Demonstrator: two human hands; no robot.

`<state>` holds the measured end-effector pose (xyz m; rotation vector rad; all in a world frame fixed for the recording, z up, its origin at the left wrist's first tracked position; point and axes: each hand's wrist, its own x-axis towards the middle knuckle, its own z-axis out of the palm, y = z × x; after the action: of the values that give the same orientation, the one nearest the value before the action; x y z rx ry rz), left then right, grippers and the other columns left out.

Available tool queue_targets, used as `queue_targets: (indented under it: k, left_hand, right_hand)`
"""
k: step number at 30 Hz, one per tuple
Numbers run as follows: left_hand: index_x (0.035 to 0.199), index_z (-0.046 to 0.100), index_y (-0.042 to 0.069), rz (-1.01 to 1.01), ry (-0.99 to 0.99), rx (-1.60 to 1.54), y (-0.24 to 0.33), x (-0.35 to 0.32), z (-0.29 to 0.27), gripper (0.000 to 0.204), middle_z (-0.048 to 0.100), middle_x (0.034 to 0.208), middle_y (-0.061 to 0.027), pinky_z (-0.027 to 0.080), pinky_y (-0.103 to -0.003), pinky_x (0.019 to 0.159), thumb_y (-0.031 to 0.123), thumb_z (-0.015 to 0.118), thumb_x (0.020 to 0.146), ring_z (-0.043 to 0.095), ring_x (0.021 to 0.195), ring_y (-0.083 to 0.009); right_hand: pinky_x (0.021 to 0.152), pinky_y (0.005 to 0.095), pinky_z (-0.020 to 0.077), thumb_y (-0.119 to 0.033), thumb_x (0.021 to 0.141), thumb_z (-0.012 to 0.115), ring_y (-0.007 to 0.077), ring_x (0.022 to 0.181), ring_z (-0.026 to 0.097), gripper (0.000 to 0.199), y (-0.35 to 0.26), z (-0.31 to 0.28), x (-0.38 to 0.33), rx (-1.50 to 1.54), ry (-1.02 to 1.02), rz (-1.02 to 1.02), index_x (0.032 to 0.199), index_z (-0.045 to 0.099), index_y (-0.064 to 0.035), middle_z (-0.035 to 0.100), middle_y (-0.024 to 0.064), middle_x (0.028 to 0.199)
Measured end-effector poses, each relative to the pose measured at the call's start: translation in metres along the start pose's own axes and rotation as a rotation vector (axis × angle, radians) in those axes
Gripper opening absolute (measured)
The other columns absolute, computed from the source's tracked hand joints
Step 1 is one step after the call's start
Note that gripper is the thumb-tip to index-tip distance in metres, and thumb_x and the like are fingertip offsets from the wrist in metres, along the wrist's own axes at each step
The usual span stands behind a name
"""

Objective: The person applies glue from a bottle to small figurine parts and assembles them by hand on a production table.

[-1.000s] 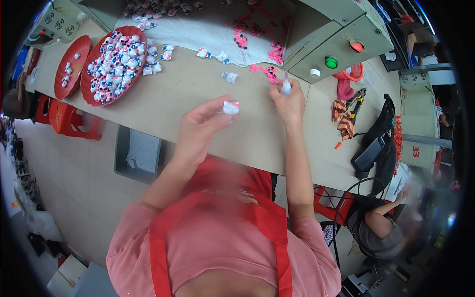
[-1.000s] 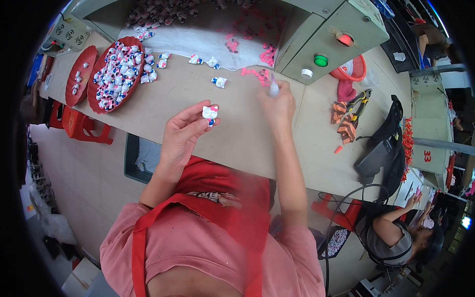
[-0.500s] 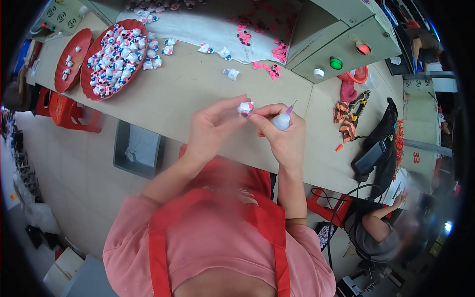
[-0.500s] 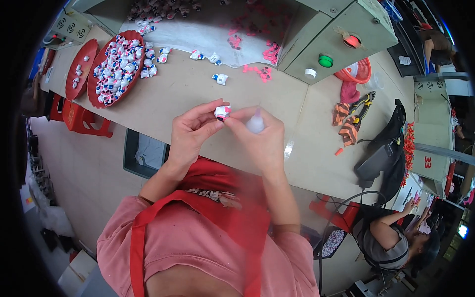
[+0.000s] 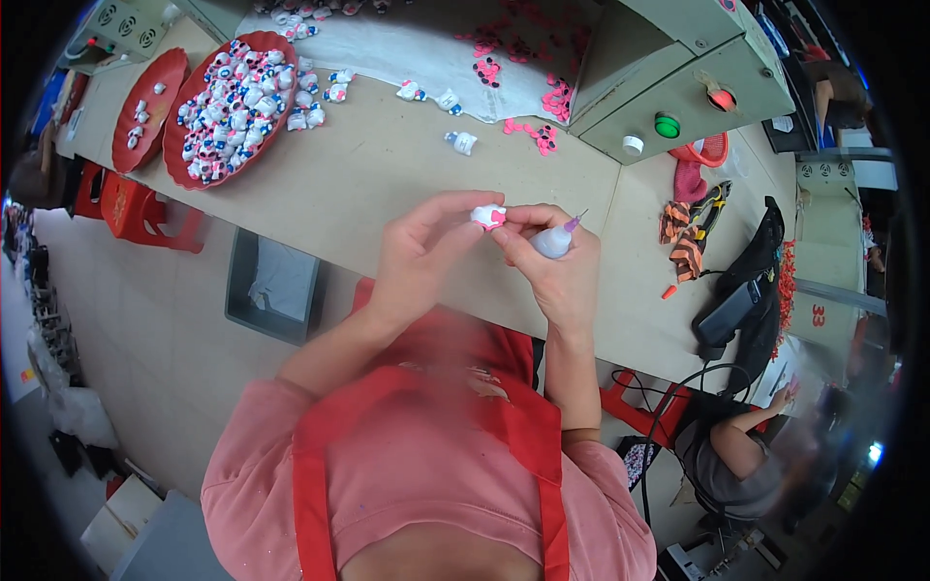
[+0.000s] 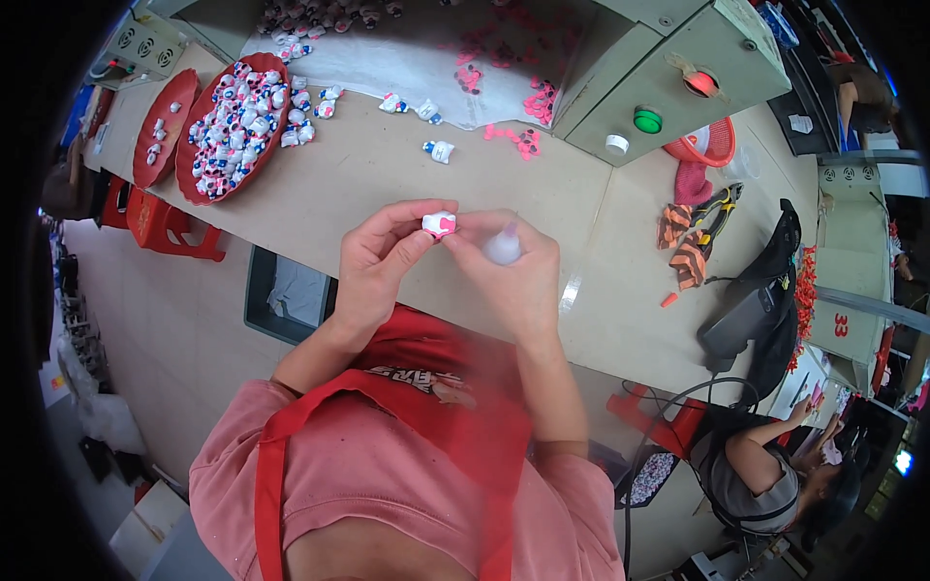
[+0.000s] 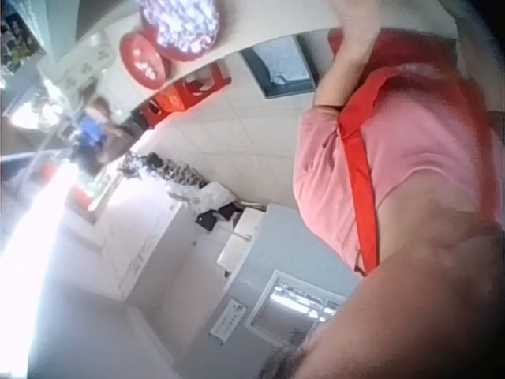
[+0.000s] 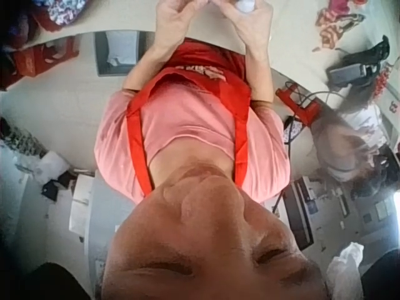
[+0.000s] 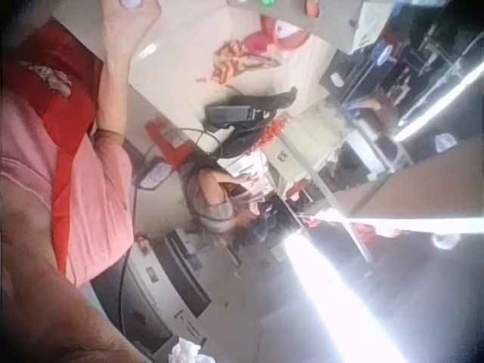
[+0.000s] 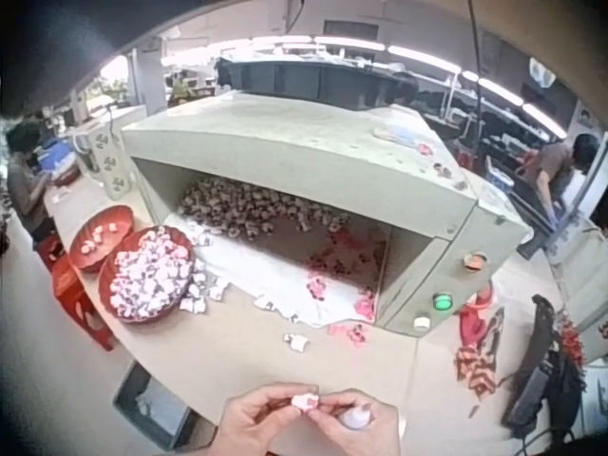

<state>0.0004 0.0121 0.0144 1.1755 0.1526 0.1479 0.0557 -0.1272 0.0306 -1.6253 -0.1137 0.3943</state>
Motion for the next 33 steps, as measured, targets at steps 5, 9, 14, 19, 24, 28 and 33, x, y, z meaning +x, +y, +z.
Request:
queue_targets:
  k: [5,9,14,19,24,28,33]
  left_hand:
    - [0.112,0.054,-0.003,0.065,-0.009,0.022,-0.005,0.001,-0.004,0.026,0.059,0.111,-0.0153,0.046,-0.027,0.085,-0.002,0.053,0.086,0.058,0.097,-0.0159]
    - [0.11,0.055,-0.003,-0.038,-0.028,-0.047,-0.01,0.004,-0.01,0.025,0.058,0.112,-0.0153,0.046,-0.028,0.086,-0.002,0.054,0.085,0.058,0.097,-0.0162]
    - [0.11,0.055,-0.003,-0.089,0.04,-0.117,-0.008,0.001,-0.006,0.026,0.059,0.11,-0.0153,0.046,-0.028,0.087,-0.003,0.054,0.084,0.058,0.096,-0.0166]
    - [0.104,0.062,-0.001,-0.103,0.079,-0.142,-0.007,0.0,-0.012,0.025,0.063,0.097,-0.0074,0.045,-0.024,0.08,0.001,0.059,0.08,0.058,0.088,-0.0112]
    - [0.109,0.057,-0.004,-0.138,0.11,-0.109,-0.015,0.0,-0.038,0.026,0.061,0.101,-0.0123,0.05,-0.03,0.082,0.0,0.057,0.083,0.06,0.092,-0.018]
    - [0.107,0.063,0.0,0.121,0.461,0.254,0.006,0.03,-0.087,0.027,0.065,0.093,-0.0079,0.047,-0.025,0.077,0.007,0.063,0.081,0.06,0.086,-0.0123]
    - [0.101,0.067,0.007,0.73,0.866,1.327,0.047,0.085,-0.172,0.022,0.061,0.1,-0.0134,0.046,-0.031,0.075,0.016,0.063,0.08,0.058,0.09,-0.0254]
  right_hand:
    - [0.063,0.0209,0.0468,-0.007,0.073,0.071,0.0062,0.07,0.058,0.015,0.001,0.001,-0.001,-0.061,-0.008,-0.033,0.086,0.065,-0.0029,0.065,0.0026,0.076]
    - [0.062,0.0208,0.0468,-0.006,0.073,0.07,0.0061,0.07,0.058,0.015,0.001,0.003,-0.001,-0.074,-0.004,-0.016,0.086,0.065,-0.0027,0.065,0.0032,0.075]
    - [0.061,0.0208,0.0466,-0.007,0.072,0.071,0.0057,0.067,0.057,0.015,-0.001,0.006,-0.001,-0.055,-0.003,-0.018,0.085,0.064,-0.0021,0.064,0.0027,0.074]
    - [0.057,0.0206,0.0455,-0.007,0.072,0.071,0.0049,0.065,0.055,0.013,-0.002,0.013,0.001,-0.056,-0.026,-0.026,0.082,0.063,-0.0013,0.063,0.002,0.072]
    - [0.054,0.0204,0.0427,-0.01,0.074,0.069,0.0047,0.061,0.053,0.012,0.012,0.025,0.015,-0.053,-0.112,0.037,0.08,0.064,-0.0005,0.061,0.0018,0.067]
    - [0.052,0.0206,0.0428,-0.006,0.076,0.068,0.0064,0.057,0.053,0.011,0.023,0.038,0.024,-0.021,-0.123,0.027,0.08,0.063,0.0027,0.059,0.0029,0.068]
    - [0.054,0.0208,0.0418,-0.014,0.075,0.071,0.0061,0.058,0.052,0.017,0.028,0.027,0.019,-0.05,-0.007,0.045,0.083,0.064,0.0005,0.06,0.0018,0.064]
